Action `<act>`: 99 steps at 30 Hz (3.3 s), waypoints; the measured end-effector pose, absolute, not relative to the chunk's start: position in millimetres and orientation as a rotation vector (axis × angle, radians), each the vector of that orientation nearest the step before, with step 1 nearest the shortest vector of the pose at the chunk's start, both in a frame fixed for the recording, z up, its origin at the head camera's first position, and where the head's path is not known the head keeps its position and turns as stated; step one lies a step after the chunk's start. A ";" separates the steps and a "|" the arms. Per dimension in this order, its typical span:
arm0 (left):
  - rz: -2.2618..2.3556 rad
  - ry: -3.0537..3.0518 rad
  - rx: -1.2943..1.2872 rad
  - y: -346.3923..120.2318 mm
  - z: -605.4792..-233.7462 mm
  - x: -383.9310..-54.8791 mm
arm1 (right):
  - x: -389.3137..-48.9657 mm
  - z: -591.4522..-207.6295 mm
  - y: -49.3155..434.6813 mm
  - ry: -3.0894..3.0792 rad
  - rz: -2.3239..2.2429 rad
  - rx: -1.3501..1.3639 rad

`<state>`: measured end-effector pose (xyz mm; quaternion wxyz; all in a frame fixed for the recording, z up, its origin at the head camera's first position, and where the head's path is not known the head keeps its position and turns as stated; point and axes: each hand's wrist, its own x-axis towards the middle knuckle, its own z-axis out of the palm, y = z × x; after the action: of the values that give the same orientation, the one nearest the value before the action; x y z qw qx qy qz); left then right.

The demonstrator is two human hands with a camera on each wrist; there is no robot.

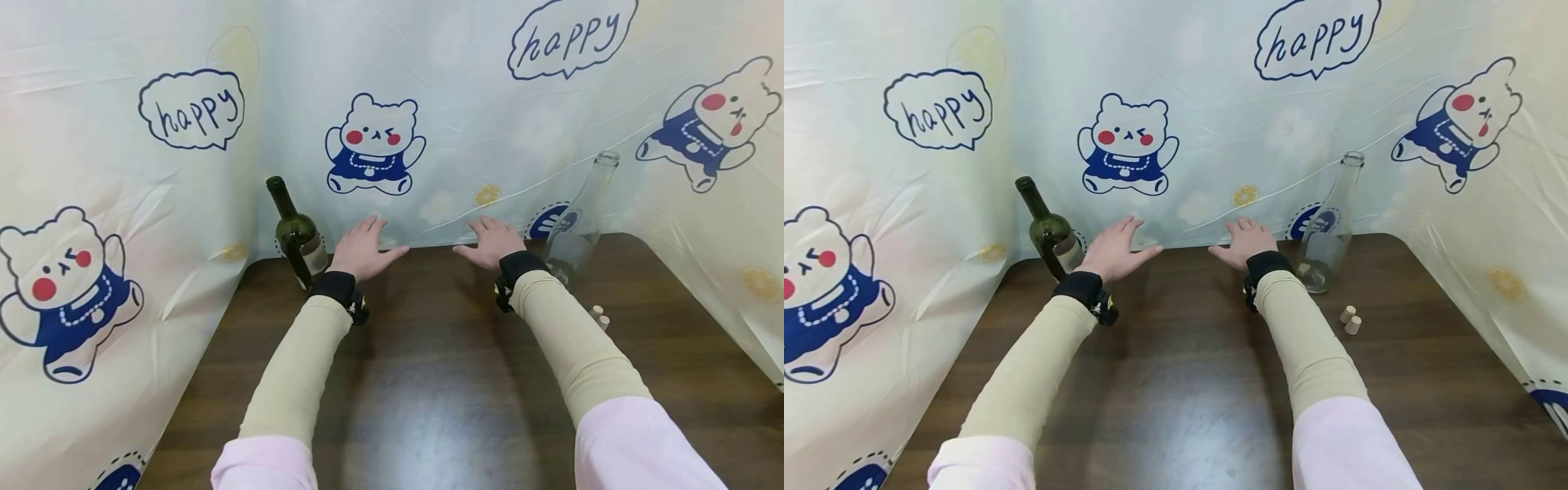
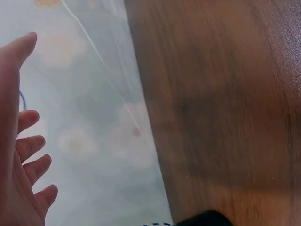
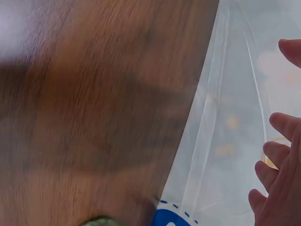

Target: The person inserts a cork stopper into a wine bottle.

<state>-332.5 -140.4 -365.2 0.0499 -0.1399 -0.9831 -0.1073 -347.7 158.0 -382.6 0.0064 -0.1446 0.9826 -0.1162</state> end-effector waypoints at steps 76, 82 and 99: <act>-1.151 -2.270 -0.313 -169.2 -285.8 -271.5 | -295.8 -352.9 7.8 2.692 -1.333 -0.949; -1.161 -2.231 -0.398 -149.6 -275.5 -262.4 | -284.7 -336.5 31.0 2.691 -1.296 -1.002; -1.216 -2.211 -0.652 -96.9 -299.7 -234.0 | -235.8 -357.3 96.0 2.730 -1.255 -0.957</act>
<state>-234.0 -96.9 -299.7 0.2645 -0.2411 -0.8182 -0.4500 -235.8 96.0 -357.3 -0.0058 -0.3036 0.8657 -0.3980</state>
